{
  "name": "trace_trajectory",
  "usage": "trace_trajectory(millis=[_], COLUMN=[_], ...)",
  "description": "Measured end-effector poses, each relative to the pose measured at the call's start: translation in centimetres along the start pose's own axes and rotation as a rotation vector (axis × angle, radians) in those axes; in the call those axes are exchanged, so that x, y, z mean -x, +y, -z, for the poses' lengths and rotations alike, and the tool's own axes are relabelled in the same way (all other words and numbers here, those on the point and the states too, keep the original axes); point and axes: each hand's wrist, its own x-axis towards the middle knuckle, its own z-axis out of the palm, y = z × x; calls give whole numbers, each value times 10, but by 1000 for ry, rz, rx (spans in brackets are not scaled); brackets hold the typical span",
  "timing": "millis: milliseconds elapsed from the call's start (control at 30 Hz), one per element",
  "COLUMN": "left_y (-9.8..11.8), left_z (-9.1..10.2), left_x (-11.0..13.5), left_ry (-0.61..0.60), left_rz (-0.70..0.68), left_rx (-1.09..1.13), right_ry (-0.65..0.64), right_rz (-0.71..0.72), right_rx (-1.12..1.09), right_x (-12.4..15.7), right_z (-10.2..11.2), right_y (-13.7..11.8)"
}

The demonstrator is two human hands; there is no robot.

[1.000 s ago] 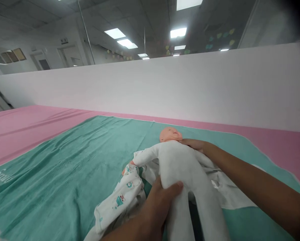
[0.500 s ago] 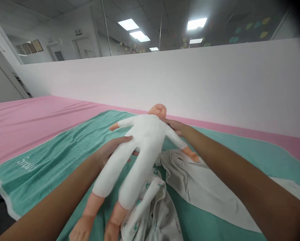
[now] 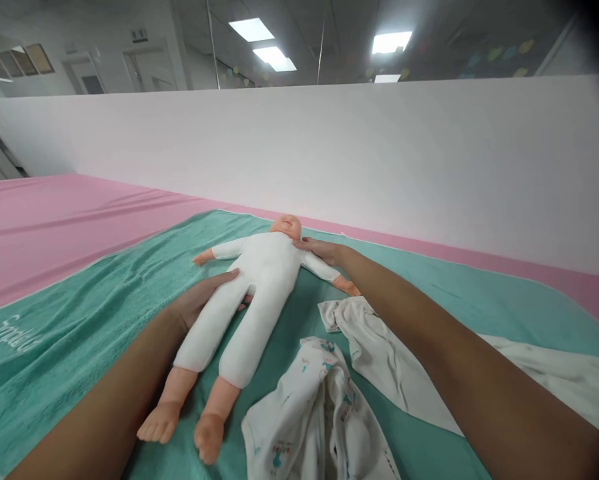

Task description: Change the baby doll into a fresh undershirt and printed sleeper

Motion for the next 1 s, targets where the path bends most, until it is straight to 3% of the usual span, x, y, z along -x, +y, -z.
trace_trajectory(millis=[100, 167, 333, 400, 467, 533, 667, 767, 867, 933, 1000], left_y=[4, 8, 16, 15, 8, -7, -55, -81, -80, -67, -52], left_z=[-10, -15, -33, -52, -81, -114, -169, -192, -218, -242, -270], left_x=[7, 15, 53, 79, 107, 126, 130, 122, 130, 143, 157], left_ry=[55, 90, 250, 349, 450, 451, 131, 246, 303, 214, 77], left_rz=[-33, -77, -373, -537, -627, -604, -544, -550, -547, -528, -572], left_rx=[-80, -175, -509, -616, -719, -887, -1328, -1480, -1385, -1140, -843], right_ry=[17, 91, 472, 703, 863, 924, 939, 910, 803, 617, 409], right_rz=[-92, -124, -133, -242, -281, -277, -130, -24, 185, 299, 332], right_rx=[83, 238, 858, 1044, 1163, 1156, 901, 734, 228, -250, -532], right_x=[29, 74, 263, 333, 380, 400, 397, 393, 392, 392, 394], right_z=[26, 55, 134, 154, 165, 166, 148, 126, 95, 69, 45], right_y=[5, 12, 48, 65, 79, 86, 80, 68, 55, 46, 36])
